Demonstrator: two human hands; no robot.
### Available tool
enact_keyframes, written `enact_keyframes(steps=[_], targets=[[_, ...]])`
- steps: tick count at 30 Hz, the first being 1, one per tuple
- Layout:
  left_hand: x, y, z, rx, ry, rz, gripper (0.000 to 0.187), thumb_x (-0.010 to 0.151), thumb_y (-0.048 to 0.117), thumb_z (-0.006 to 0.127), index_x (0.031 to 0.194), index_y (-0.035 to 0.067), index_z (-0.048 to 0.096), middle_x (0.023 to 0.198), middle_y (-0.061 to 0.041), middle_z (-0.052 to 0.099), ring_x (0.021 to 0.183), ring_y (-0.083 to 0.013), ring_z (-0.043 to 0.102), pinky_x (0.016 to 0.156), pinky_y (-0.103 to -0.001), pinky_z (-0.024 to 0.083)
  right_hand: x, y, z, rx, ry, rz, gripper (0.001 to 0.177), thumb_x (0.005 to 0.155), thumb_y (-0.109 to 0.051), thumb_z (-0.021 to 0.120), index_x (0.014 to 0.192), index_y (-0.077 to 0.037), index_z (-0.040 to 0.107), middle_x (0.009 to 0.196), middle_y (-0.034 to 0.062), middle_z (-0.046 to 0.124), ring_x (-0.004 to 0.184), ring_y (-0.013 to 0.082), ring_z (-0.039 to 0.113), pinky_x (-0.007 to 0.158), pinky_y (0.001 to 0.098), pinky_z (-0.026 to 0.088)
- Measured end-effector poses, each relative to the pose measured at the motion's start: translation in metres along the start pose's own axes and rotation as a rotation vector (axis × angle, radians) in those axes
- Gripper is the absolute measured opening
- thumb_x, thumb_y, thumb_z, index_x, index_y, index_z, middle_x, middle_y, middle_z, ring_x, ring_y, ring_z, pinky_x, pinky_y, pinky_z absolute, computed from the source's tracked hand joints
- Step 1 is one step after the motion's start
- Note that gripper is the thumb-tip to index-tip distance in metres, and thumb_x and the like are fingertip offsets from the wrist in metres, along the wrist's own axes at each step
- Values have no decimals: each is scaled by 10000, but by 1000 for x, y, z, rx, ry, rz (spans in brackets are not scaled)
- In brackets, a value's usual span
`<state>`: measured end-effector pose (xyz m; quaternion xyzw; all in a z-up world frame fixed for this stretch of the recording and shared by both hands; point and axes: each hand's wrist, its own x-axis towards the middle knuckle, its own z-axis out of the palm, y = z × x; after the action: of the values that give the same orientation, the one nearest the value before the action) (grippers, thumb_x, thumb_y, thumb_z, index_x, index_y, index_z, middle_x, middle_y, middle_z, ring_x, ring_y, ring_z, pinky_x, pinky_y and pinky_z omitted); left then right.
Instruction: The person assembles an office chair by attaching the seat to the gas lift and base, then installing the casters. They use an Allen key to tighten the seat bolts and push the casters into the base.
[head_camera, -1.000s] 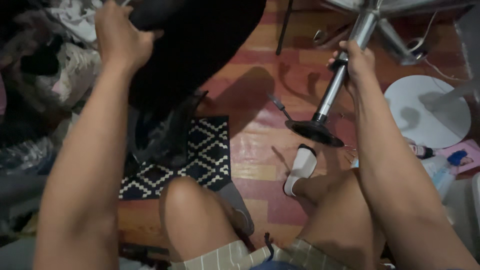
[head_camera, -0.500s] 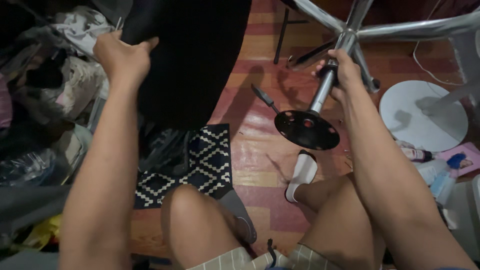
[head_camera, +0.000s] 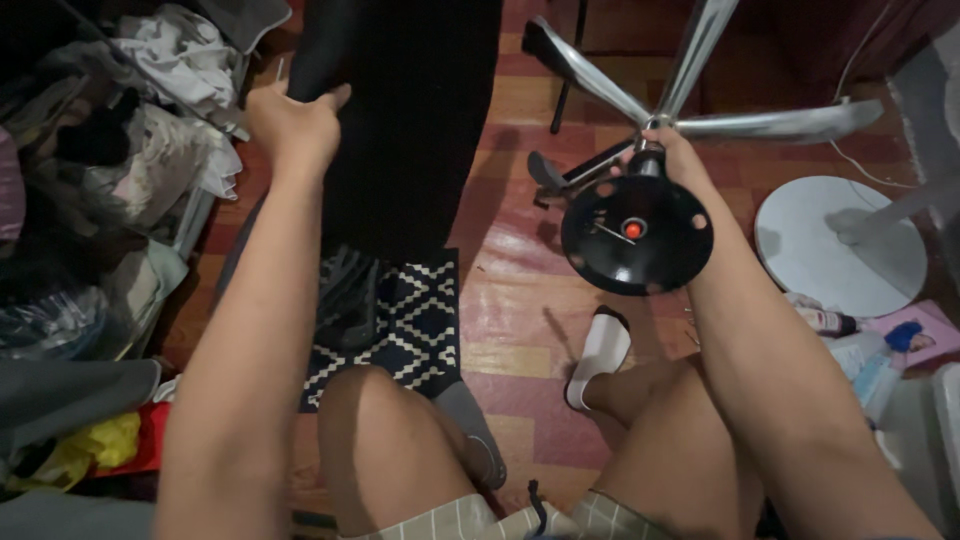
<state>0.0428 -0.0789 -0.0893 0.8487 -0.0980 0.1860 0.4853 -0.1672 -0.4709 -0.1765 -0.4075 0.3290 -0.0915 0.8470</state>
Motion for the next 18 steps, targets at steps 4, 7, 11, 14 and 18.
enact_keyframes(steps=[4, 7, 11, 14, 18], targets=[[-3, -11, 19, -6, 69, -24, 308, 739, 244, 929, 808, -11, 771, 711, -103, 748, 646, -185, 731, 665, -354, 552, -20, 3, 2, 19, -27, 44, 276, 1014, -301, 503, 831, -121, 603, 693, 40, 661, 643, 232, 663, 663, 402, 596], [-10, -12, 30, -38, 23, -103, 279, 754, 245, 904, 832, 9, 778, 728, -90, 758, 650, -197, 734, 660, -353, 553, -23, 6, -1, -38, -52, 45, 340, 984, -346, 488, 782, -94, 596, 651, 54, 638, 603, 246, 665, 620, 439, 600], [-17, -5, 42, -23, -40, -62, 268, 775, 221, 892, 837, -7, 764, 719, -107, 750, 659, -205, 734, 656, -367, 545, -9, 11, -13, 8, -72, 18, 271, 1020, -307, 545, 840, -124, 632, 731, 36, 675, 671, 238, 695, 667, 412, 601], [-17, -2, 51, -33, -104, -141, 232, 803, 214, 860, 833, 7, 760, 729, -100, 750, 653, -197, 732, 659, -363, 556, 8, 17, -29, -2, -123, 22, 270, 1003, -299, 537, 842, -104, 634, 755, 43, 694, 697, 225, 717, 669, 409, 605], [-10, -7, 71, -44, -131, -229, 233, 805, 236, 861, 814, 25, 763, 736, -97, 751, 649, -195, 724, 661, -359, 558, 35, 28, -49, 26, -217, 79, 301, 992, -315, 561, 846, -69, 651, 729, 68, 703, 628, 218, 686, 607, 367, 585]])
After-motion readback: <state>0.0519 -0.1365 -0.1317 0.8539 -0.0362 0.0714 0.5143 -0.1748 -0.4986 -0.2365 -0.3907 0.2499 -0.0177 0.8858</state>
